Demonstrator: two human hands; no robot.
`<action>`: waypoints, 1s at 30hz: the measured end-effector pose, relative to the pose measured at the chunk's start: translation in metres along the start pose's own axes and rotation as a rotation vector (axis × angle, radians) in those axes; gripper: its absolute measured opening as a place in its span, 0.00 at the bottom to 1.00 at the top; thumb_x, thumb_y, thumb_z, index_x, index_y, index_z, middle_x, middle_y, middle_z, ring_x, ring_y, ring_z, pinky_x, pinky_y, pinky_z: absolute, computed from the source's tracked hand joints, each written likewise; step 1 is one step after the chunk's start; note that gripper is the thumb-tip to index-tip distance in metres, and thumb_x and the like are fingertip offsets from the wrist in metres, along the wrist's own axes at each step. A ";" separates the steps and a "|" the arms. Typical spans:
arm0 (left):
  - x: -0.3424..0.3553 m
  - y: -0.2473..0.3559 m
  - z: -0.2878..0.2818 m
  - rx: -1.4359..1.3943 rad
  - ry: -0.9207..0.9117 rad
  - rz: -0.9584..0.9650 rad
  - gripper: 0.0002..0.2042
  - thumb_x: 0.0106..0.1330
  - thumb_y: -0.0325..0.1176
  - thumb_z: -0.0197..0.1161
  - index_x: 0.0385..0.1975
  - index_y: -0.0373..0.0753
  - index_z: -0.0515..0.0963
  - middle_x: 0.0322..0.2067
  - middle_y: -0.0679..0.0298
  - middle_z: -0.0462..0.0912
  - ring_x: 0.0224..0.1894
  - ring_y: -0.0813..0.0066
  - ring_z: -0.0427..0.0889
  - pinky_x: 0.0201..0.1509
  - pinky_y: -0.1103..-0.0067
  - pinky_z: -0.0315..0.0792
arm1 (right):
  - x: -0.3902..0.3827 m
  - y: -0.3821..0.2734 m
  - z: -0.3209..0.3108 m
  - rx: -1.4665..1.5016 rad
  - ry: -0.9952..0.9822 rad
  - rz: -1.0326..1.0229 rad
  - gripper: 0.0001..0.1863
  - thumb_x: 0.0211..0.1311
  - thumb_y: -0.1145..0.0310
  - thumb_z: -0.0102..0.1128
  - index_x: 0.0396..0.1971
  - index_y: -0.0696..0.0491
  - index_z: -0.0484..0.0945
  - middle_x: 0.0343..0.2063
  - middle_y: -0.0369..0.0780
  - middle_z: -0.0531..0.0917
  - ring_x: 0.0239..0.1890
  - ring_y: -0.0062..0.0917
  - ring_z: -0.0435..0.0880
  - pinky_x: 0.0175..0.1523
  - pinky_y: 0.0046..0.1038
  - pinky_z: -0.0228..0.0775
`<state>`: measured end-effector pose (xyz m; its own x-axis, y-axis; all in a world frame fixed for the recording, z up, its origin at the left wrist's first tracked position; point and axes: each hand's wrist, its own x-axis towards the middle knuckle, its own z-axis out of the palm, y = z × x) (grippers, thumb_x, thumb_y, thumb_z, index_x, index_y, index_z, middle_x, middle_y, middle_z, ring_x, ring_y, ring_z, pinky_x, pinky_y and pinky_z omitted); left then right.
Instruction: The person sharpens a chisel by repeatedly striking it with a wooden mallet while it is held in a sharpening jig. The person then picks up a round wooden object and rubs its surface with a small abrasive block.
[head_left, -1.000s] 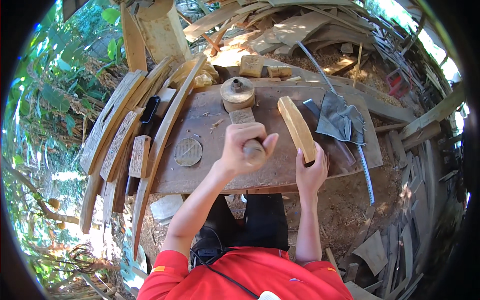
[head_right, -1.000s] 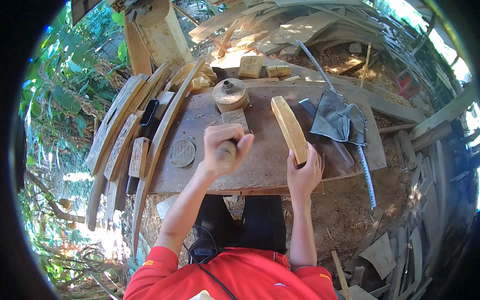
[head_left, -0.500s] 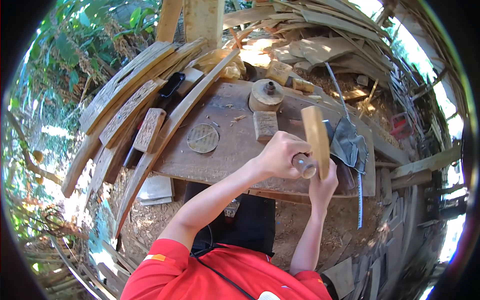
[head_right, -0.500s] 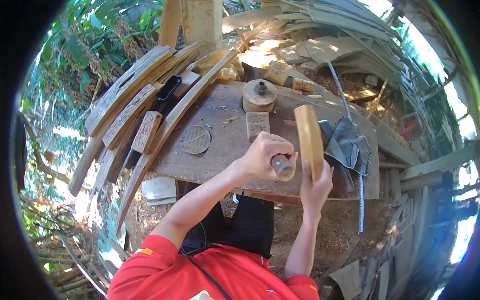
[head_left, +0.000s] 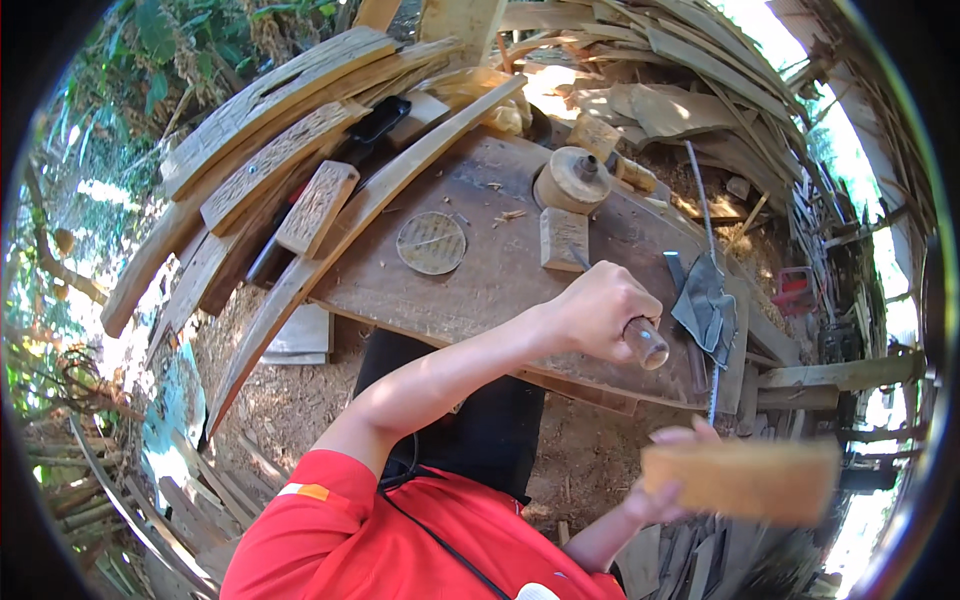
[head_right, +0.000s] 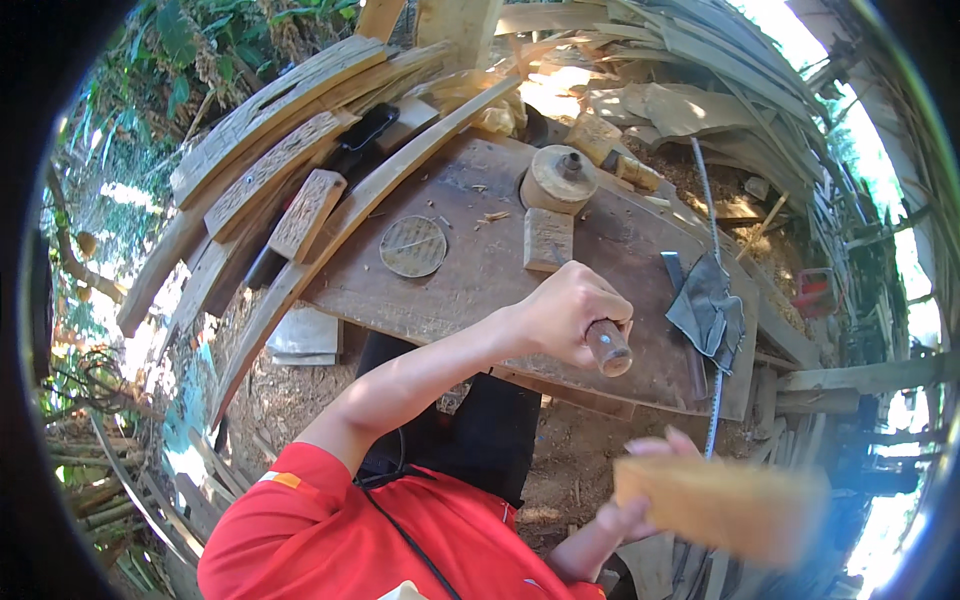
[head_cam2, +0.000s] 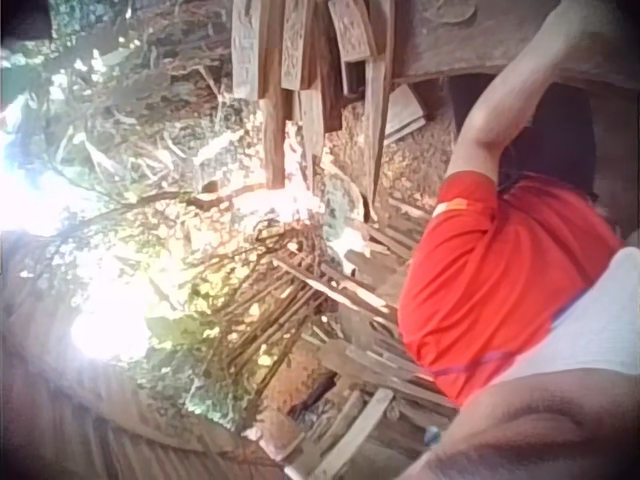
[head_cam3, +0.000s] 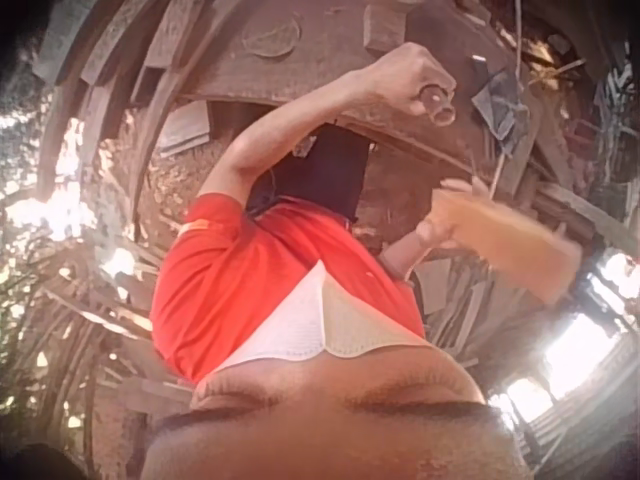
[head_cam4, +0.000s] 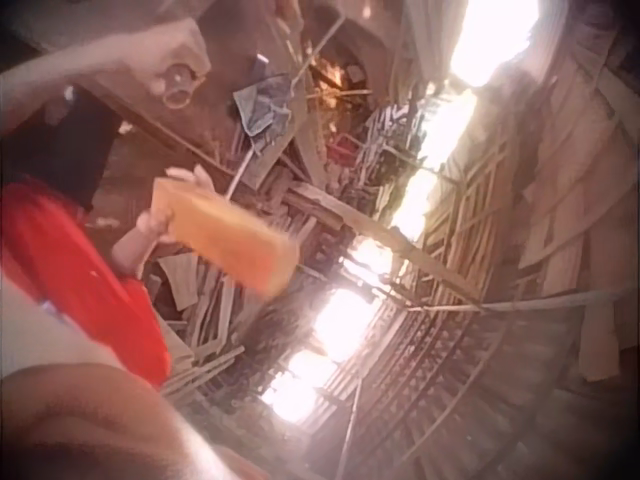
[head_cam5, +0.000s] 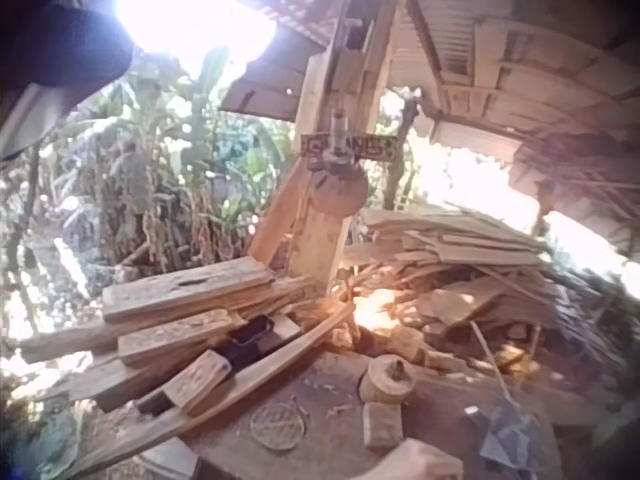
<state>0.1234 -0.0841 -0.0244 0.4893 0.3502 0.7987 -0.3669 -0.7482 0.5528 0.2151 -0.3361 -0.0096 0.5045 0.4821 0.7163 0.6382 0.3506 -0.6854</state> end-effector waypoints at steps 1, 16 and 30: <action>0.000 0.000 -0.002 -0.013 0.008 0.003 0.08 0.36 0.30 0.69 0.18 0.41 0.78 0.16 0.60 0.78 0.20 0.57 0.80 0.24 0.68 0.72 | 0.000 -0.009 -0.008 -0.004 0.095 -0.028 0.44 0.61 0.48 0.59 0.68 0.63 0.58 0.47 0.51 0.79 0.39 0.36 0.81 0.43 0.34 0.73; 0.007 0.001 0.000 -0.008 -0.038 -0.070 0.08 0.35 0.33 0.67 0.15 0.40 0.75 0.16 0.55 0.77 0.23 0.48 0.80 0.26 0.63 0.72 | -0.017 -0.026 0.015 -0.255 0.001 -0.167 0.15 0.60 0.57 0.56 0.31 0.55 0.74 0.30 0.45 0.76 0.36 0.38 0.75 0.43 0.39 0.68; -0.014 -0.004 0.002 -0.011 -0.028 0.000 0.08 0.36 0.33 0.68 0.17 0.43 0.78 0.15 0.62 0.78 0.20 0.58 0.80 0.25 0.66 0.72 | -0.063 0.005 0.033 -0.241 -0.055 -0.058 0.23 0.66 0.55 0.55 0.49 0.59 0.72 0.36 0.45 0.76 0.36 0.32 0.76 0.43 0.29 0.73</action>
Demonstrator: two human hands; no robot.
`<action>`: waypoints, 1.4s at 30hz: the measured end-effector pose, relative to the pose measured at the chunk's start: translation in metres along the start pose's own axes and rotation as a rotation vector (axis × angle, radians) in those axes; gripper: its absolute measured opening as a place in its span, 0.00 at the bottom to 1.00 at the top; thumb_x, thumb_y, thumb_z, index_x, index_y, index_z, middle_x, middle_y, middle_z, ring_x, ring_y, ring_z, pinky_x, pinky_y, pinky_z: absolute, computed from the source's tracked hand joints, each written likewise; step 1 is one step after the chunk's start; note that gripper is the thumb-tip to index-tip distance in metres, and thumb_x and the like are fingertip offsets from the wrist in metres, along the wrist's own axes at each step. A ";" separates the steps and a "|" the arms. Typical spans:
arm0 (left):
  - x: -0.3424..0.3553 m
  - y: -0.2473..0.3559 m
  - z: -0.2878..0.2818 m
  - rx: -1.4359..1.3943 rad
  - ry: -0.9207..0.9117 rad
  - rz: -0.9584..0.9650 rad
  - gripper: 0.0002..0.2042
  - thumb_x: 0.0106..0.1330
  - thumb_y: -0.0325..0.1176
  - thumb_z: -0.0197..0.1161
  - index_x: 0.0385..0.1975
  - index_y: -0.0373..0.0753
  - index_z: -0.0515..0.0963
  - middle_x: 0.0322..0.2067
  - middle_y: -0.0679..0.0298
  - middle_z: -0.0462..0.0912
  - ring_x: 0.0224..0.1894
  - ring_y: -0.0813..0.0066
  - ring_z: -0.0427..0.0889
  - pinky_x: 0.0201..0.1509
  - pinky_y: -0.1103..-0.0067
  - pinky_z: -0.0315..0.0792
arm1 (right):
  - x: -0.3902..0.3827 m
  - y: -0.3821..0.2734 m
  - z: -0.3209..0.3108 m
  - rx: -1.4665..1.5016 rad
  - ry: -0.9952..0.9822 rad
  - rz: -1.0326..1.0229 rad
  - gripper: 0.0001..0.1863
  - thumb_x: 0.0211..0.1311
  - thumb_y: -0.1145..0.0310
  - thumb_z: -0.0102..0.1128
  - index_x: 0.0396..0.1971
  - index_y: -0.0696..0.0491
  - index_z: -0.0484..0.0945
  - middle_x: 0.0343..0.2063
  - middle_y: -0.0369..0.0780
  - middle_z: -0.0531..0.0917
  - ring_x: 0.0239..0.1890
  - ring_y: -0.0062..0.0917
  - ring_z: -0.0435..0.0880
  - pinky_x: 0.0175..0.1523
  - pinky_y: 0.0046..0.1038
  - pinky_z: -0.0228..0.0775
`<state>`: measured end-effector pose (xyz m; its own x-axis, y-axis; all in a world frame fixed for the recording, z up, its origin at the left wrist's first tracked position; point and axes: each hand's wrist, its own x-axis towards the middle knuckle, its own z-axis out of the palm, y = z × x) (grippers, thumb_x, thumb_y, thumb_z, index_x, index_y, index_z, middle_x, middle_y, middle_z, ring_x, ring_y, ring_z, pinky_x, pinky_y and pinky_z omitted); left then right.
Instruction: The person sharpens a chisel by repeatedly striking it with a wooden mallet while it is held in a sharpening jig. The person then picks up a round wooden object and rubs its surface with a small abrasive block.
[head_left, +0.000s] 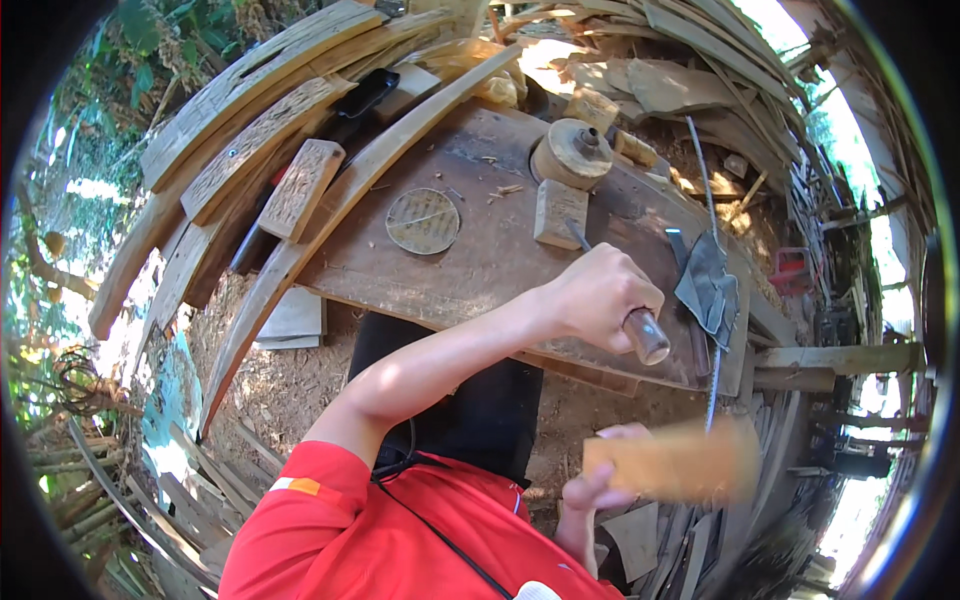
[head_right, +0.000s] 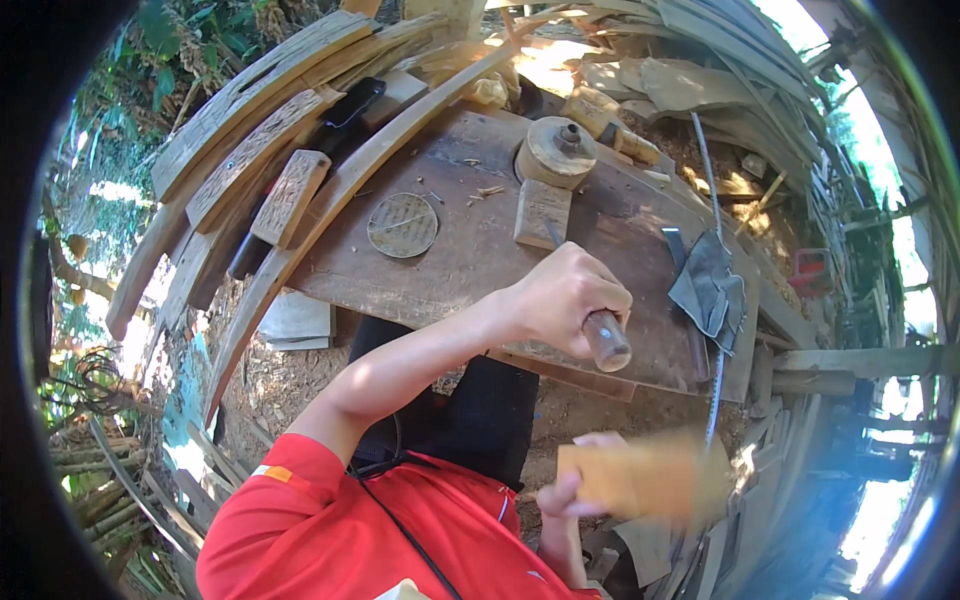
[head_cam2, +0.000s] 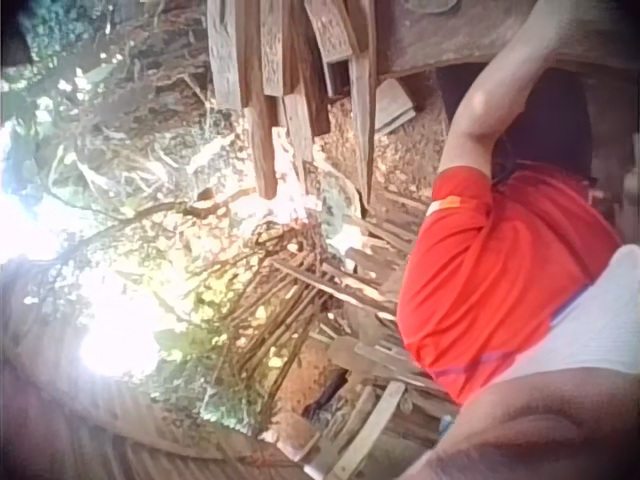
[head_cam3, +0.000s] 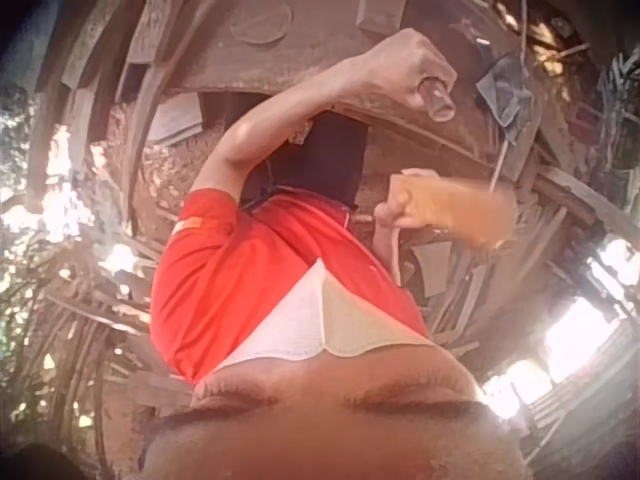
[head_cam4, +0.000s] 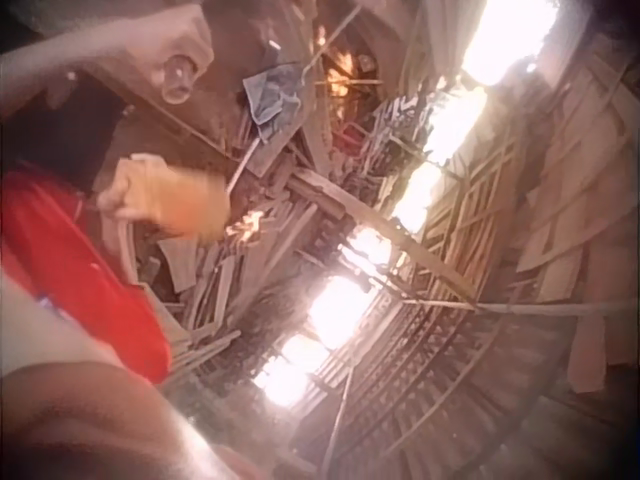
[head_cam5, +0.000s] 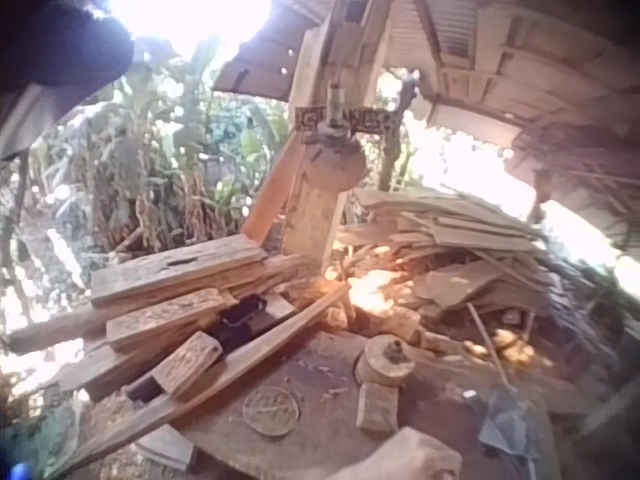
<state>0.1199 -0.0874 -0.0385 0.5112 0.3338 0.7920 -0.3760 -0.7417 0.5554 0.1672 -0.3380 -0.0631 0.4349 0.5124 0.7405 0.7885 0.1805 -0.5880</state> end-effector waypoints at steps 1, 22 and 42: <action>0.001 0.001 -0.001 -0.018 0.012 -0.007 0.07 0.36 0.33 0.68 0.17 0.44 0.77 0.15 0.62 0.78 0.21 0.56 0.80 0.25 0.65 0.72 | 0.006 -0.006 -0.001 0.004 0.090 -0.114 0.22 0.67 0.55 0.52 0.50 0.59 0.72 0.36 0.45 0.76 0.36 0.32 0.76 0.41 0.28 0.73; -0.005 -0.001 0.010 -0.032 0.037 0.105 0.08 0.37 0.33 0.68 0.16 0.45 0.75 0.15 0.64 0.76 0.19 0.60 0.79 0.24 0.67 0.72 | -0.027 -0.015 -0.024 -0.380 -0.232 -0.007 0.22 0.56 0.59 0.56 0.46 0.57 0.77 0.35 0.42 0.79 0.38 0.36 0.79 0.52 0.33 0.73; -0.015 -0.014 0.004 0.126 -0.003 0.177 0.11 0.34 0.36 0.72 0.15 0.49 0.75 0.17 0.71 0.77 0.20 0.67 0.78 0.25 0.72 0.69 | -0.032 0.016 0.011 0.053 -0.101 -0.022 0.17 0.68 0.59 0.54 0.46 0.56 0.69 0.38 0.49 0.77 0.34 0.36 0.79 0.42 0.41 0.75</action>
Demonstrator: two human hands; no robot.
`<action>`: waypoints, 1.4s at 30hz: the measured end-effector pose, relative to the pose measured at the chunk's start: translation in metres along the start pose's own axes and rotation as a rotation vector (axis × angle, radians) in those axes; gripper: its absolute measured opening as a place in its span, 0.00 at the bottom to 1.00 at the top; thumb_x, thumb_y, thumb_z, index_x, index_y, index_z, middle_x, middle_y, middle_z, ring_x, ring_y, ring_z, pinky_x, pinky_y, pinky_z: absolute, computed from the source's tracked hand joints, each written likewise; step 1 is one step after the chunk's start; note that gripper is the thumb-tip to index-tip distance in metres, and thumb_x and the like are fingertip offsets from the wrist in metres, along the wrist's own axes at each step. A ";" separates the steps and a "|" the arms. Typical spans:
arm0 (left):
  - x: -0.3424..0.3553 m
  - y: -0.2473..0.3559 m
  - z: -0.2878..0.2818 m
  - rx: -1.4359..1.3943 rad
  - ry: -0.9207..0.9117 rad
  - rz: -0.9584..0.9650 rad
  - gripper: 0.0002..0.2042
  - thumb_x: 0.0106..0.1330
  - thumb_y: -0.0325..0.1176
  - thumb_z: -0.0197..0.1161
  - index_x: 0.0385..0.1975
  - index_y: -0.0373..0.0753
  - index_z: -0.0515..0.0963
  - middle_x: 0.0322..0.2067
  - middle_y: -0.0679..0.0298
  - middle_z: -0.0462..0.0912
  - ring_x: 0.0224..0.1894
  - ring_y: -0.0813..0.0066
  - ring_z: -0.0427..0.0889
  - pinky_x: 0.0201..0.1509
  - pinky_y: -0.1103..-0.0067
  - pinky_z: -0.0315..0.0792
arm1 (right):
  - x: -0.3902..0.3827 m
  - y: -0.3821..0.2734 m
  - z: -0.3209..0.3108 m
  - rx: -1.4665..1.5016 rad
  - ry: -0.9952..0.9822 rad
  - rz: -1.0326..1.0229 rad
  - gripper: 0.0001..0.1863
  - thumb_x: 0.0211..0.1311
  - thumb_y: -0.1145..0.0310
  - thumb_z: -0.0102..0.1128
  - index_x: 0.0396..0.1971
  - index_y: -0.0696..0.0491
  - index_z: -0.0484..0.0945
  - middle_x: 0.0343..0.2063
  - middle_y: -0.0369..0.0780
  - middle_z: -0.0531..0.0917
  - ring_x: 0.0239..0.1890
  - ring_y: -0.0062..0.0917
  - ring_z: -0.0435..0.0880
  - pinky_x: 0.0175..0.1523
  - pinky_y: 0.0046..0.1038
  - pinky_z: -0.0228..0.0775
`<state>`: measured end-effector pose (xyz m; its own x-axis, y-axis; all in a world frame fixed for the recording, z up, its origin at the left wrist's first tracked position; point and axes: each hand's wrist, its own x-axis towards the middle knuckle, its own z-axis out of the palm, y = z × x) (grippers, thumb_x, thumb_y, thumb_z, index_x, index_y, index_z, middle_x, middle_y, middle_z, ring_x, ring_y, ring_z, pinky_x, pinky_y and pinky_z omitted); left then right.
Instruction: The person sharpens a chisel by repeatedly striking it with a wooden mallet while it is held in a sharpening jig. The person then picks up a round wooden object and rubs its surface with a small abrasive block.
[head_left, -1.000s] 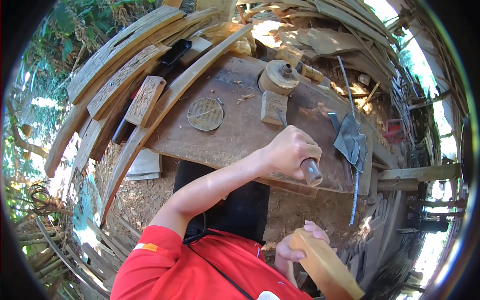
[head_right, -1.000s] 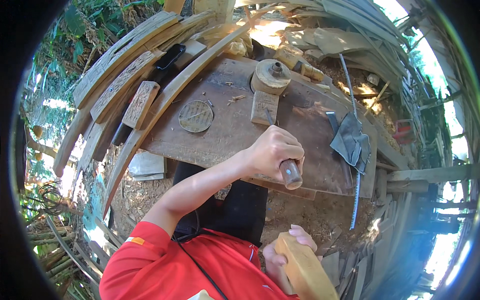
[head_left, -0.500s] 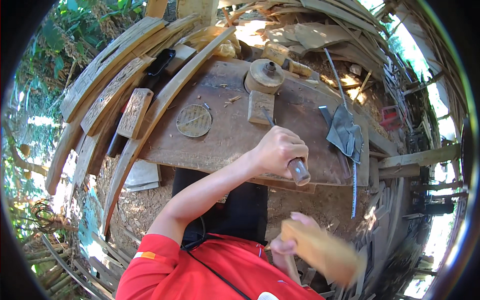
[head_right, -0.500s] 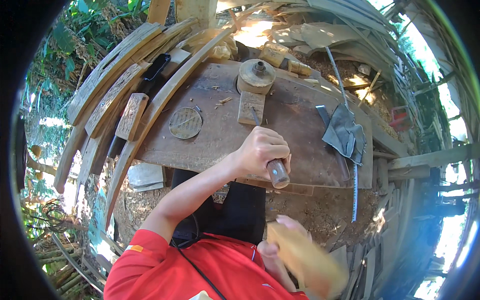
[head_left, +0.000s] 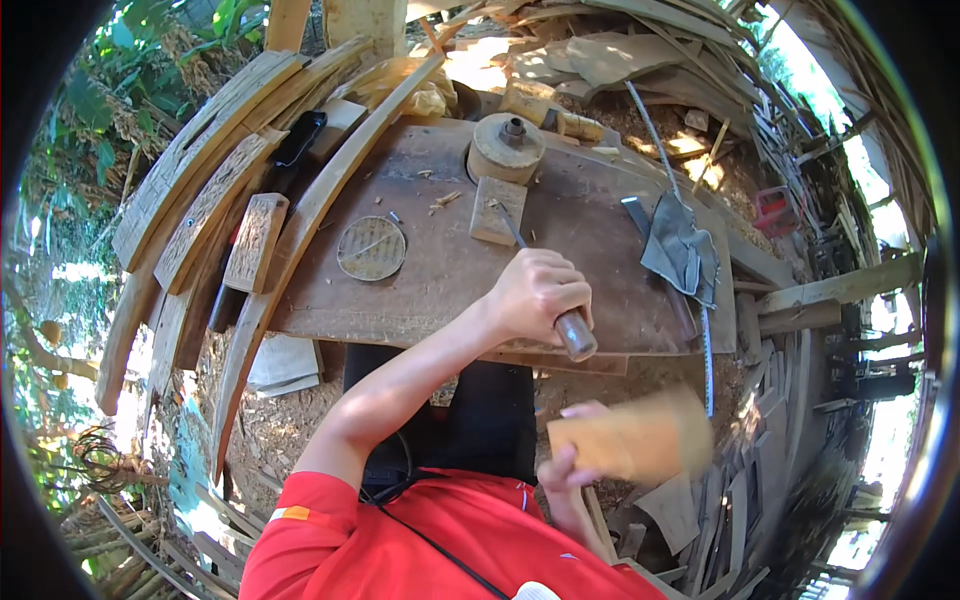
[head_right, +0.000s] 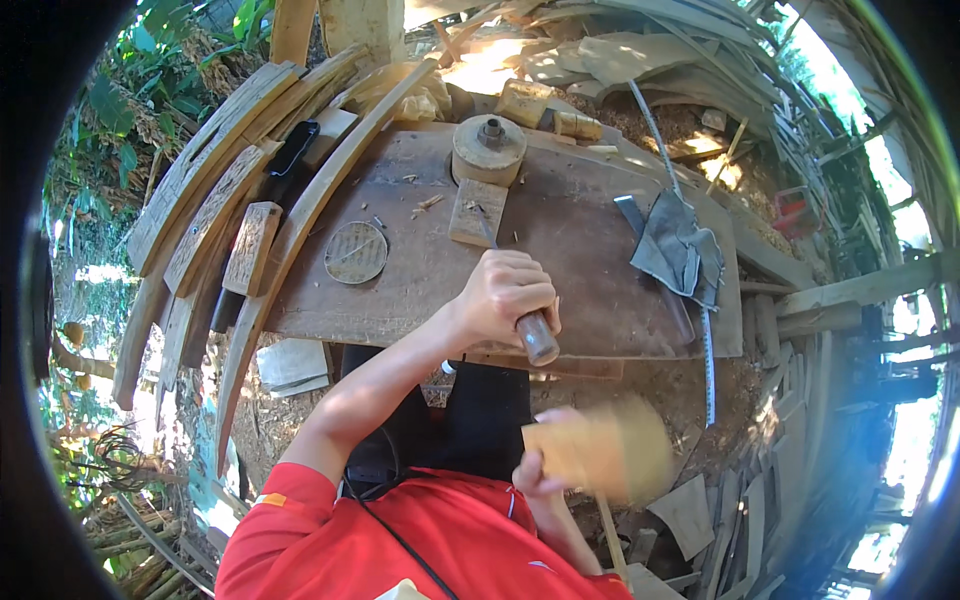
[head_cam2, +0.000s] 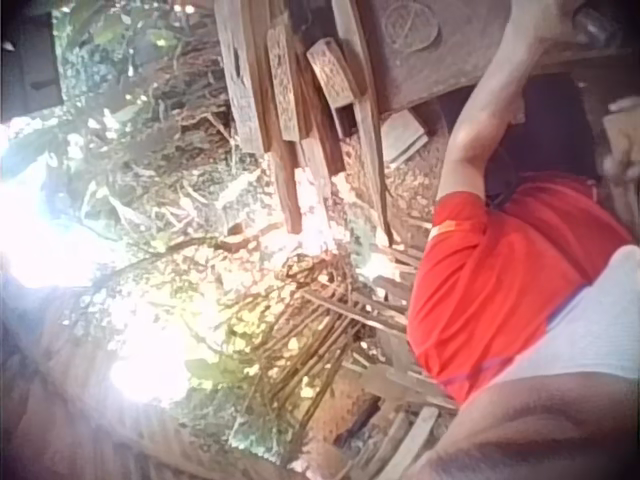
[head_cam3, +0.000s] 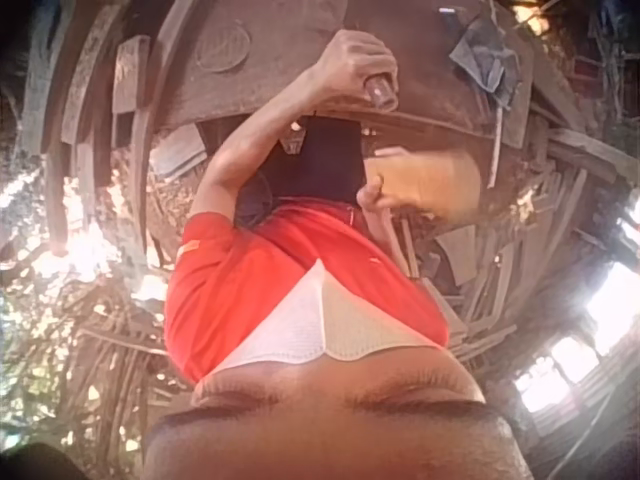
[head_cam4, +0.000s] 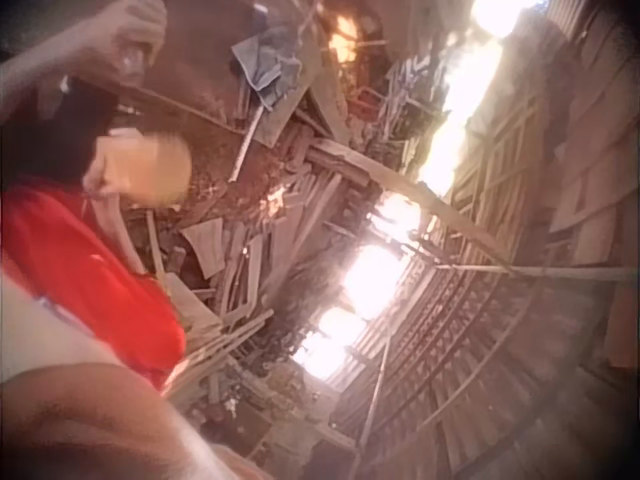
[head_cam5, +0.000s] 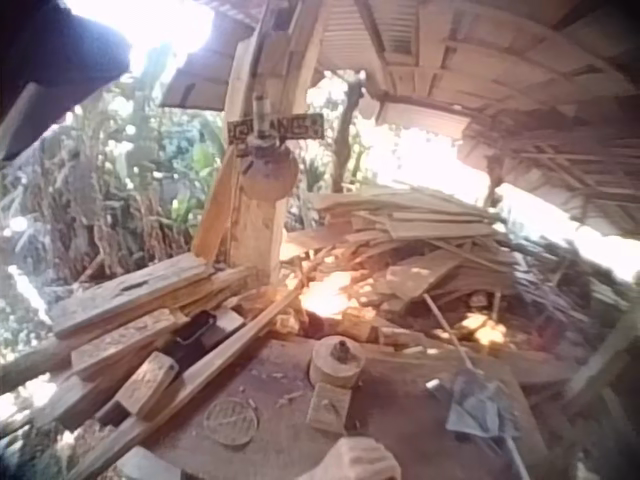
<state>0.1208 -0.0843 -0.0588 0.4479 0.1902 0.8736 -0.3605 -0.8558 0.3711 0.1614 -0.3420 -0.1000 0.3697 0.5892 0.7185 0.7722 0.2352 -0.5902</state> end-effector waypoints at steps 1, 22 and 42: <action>0.000 0.001 0.002 -0.020 0.001 0.008 0.11 0.35 0.36 0.72 0.16 0.49 0.75 0.17 0.71 0.77 0.20 0.67 0.78 0.25 0.72 0.69 | 0.004 -0.013 -0.006 -0.085 0.092 0.001 0.16 0.67 0.59 0.54 0.45 0.55 0.69 0.38 0.48 0.76 0.33 0.35 0.79 0.43 0.40 0.75; 0.024 -0.008 -0.094 0.414 -0.403 -0.806 0.20 0.57 0.35 0.76 0.50 0.37 0.85 0.34 0.47 0.87 0.39 0.45 0.86 0.46 0.62 0.78 | -0.035 0.026 0.002 0.217 0.121 0.466 0.34 0.71 0.65 0.55 0.70 0.62 0.54 0.44 0.50 0.78 0.38 0.31 0.80 0.45 0.33 0.75; 0.006 0.027 0.001 0.025 -0.285 0.081 0.10 0.52 0.31 0.72 0.21 0.42 0.74 0.18 0.66 0.73 0.19 0.65 0.76 0.23 0.70 0.69 | -0.032 0.020 0.002 0.260 0.111 0.712 0.32 0.73 0.64 0.58 0.69 0.64 0.59 0.58 0.47 0.74 0.58 0.29 0.75 0.63 0.32 0.66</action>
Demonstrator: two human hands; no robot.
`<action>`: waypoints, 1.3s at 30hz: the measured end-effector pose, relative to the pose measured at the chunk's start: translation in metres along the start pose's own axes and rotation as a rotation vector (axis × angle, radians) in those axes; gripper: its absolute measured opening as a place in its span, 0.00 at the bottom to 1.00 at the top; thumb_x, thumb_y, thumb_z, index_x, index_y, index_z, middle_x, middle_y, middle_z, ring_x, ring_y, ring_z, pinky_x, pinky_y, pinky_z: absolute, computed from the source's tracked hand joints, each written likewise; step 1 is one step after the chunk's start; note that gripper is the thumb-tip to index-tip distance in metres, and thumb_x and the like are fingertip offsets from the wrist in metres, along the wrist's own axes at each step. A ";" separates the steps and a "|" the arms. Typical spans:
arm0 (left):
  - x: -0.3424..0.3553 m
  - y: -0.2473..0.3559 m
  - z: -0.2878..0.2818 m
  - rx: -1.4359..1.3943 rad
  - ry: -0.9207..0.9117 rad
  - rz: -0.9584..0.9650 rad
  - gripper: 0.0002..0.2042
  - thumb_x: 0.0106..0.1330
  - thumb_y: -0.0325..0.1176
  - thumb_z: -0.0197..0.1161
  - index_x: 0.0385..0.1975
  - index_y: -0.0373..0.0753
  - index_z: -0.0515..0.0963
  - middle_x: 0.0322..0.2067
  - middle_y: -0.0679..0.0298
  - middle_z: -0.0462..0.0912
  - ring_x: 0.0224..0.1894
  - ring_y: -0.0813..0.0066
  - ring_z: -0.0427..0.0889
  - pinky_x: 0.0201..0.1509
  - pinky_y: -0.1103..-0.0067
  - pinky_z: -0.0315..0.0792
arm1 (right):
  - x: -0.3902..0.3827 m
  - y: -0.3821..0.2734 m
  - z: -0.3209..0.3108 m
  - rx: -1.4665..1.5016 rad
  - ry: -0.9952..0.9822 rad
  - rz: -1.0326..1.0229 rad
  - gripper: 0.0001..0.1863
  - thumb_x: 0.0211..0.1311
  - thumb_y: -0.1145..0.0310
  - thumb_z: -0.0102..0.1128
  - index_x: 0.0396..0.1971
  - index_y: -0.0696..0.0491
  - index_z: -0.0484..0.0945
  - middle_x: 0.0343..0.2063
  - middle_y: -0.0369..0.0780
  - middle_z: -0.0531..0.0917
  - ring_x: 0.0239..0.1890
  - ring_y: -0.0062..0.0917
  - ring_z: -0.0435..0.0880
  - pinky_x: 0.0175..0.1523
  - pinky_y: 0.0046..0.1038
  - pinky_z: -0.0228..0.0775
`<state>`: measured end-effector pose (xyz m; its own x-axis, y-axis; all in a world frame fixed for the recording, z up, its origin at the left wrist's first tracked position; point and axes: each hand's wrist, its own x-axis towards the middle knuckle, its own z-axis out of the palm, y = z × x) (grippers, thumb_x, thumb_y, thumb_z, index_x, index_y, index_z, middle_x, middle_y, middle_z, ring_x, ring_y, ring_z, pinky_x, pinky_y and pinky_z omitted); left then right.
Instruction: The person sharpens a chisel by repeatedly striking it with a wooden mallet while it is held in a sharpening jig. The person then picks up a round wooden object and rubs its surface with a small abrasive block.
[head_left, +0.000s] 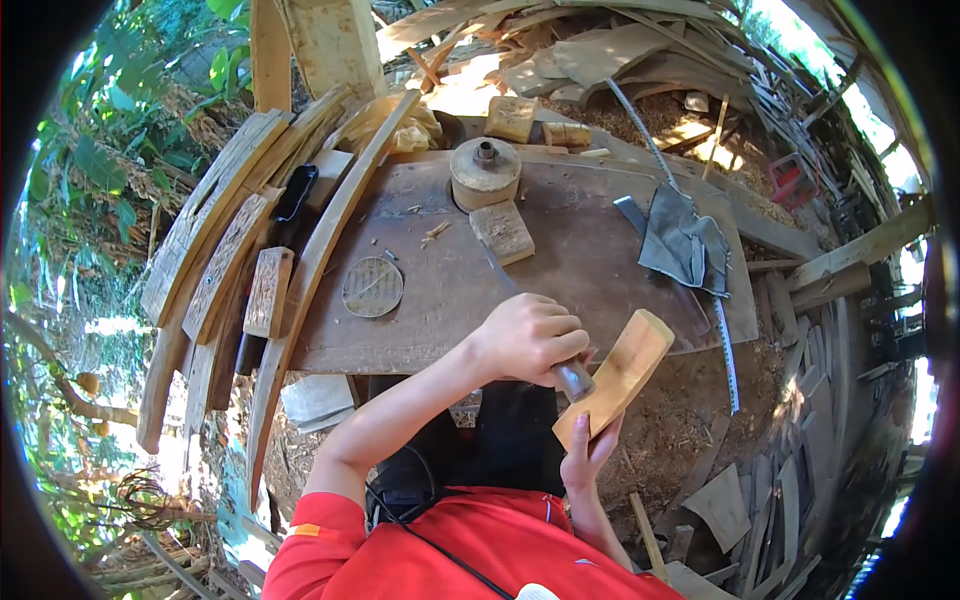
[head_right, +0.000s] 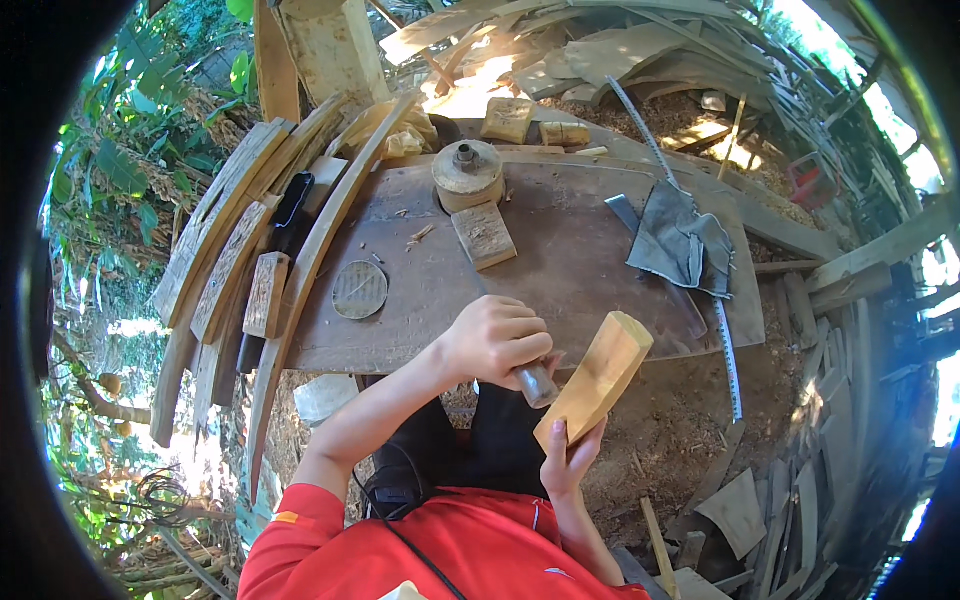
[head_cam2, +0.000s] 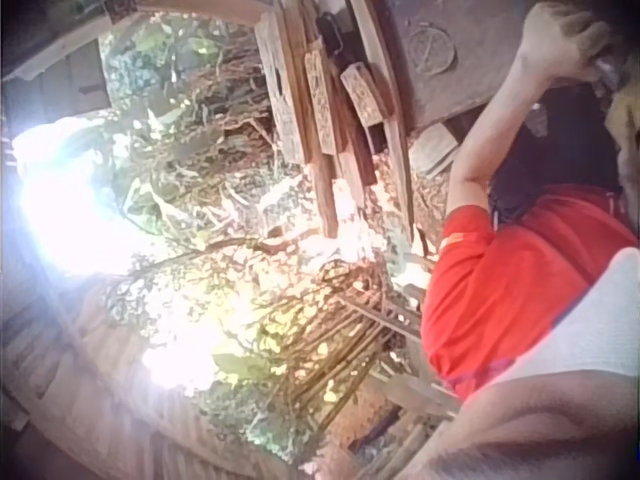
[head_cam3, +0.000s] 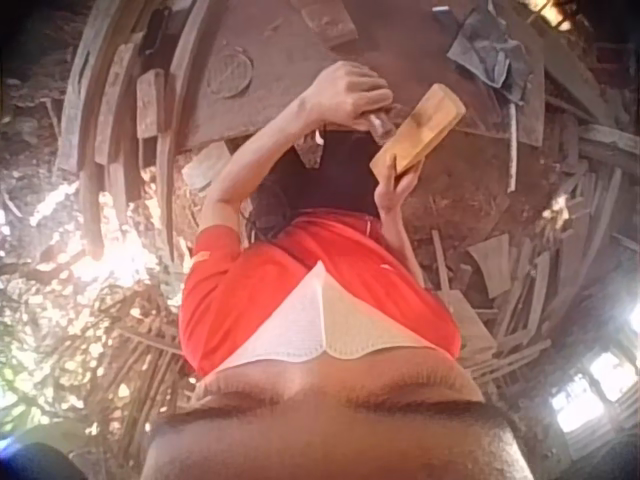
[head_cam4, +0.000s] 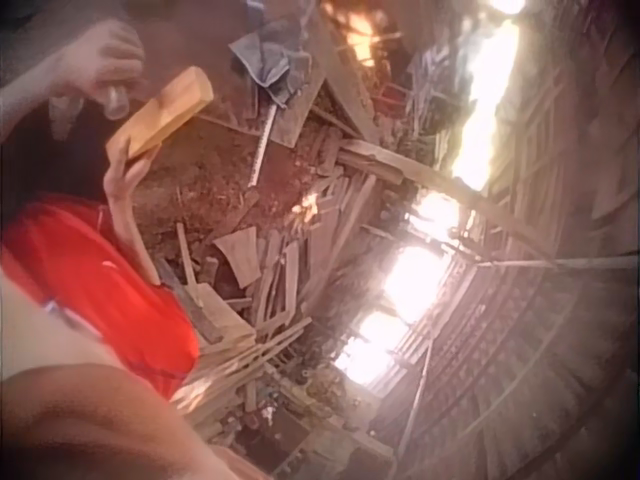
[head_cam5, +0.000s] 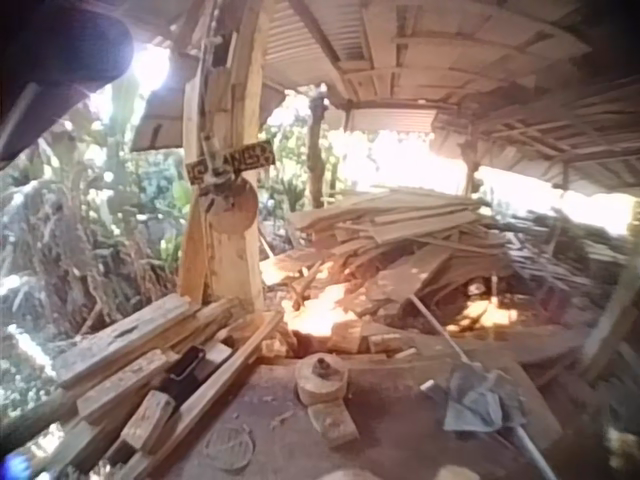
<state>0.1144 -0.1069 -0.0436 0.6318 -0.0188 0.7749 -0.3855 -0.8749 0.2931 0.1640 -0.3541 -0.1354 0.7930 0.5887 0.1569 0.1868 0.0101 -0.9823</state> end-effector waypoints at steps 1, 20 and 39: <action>0.001 -0.004 0.003 -0.028 0.014 0.002 0.11 0.51 0.31 0.72 0.21 0.42 0.72 0.18 0.66 0.72 0.19 0.65 0.75 0.23 0.69 0.69 | 0.000 -0.001 -0.001 0.005 0.000 0.006 0.32 0.73 0.64 0.58 0.69 0.64 0.59 0.58 0.47 0.74 0.58 0.29 0.74 0.64 0.32 0.66; 0.033 -0.016 -0.021 -0.233 0.217 -0.222 0.11 0.50 0.26 0.67 0.15 0.38 0.69 0.14 0.58 0.71 0.16 0.56 0.75 0.21 0.69 0.67 | 0.041 -0.050 -0.018 -0.003 -0.075 -0.388 0.35 0.68 0.60 0.57 0.67 0.64 0.58 0.45 0.54 0.78 0.40 0.35 0.80 0.45 0.39 0.76; 0.016 -0.021 -0.011 -0.166 0.313 -0.221 0.08 0.39 0.28 0.68 0.15 0.41 0.74 0.15 0.61 0.76 0.18 0.58 0.79 0.22 0.70 0.71 | 0.022 -0.071 0.021 -0.483 0.050 -0.418 0.23 0.62 0.51 0.52 0.40 0.59 0.75 0.34 0.45 0.81 0.42 0.39 0.80 0.51 0.40 0.72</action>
<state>0.1252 -0.0835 -0.0310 0.4866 0.3310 0.8085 -0.3826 -0.7512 0.5378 0.1556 -0.3249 -0.0647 0.6201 0.5757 0.5331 0.7175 -0.1414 -0.6820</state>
